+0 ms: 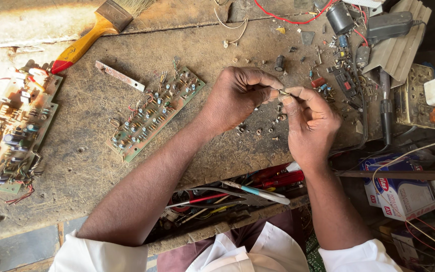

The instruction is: The person picks up small screws and metal fasteners one at a time from a dusty, cluttered workbench, gathering them in one hand and placing them aside. At the end the person opens a drawer under the bench and rummages through hand tools inside it.

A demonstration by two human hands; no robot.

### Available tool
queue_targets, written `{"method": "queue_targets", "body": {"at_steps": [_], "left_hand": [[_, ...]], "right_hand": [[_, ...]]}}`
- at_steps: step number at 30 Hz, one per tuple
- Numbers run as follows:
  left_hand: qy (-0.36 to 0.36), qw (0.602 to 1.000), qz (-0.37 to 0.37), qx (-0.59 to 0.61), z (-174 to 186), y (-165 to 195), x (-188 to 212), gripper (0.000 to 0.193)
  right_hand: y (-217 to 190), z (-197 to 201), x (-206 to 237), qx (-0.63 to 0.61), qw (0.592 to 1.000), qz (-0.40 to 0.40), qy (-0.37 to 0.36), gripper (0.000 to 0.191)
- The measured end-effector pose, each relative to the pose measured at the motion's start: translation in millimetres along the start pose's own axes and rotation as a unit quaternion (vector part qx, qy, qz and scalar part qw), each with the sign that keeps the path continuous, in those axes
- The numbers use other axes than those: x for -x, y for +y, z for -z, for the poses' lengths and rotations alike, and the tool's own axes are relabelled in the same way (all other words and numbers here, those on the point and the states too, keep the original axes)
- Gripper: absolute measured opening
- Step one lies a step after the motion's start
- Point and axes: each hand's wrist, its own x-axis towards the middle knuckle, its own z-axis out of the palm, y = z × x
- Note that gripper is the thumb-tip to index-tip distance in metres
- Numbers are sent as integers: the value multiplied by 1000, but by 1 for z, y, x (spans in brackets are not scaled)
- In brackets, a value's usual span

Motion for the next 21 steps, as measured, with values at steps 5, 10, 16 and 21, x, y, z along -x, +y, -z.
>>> {"method": "queue_targets", "body": {"at_steps": [5, 10, 16, 21], "left_hand": [[15, 993, -62, -100, -1, 5, 2, 17], [15, 992, -78, -94, -1, 10, 2, 17], [2, 978, -136, -156, 1, 15, 3, 20], [-2, 974, -142, -174, 0, 20, 4, 21]], "right_hand": [[-2, 1, 1, 38, 999, 17, 0, 11], [-3, 1, 1, 75, 996, 42, -4, 11], [-1, 2, -1, 92, 995, 49, -10, 10], [2, 2, -1, 116, 993, 26, -15, 5]]}}
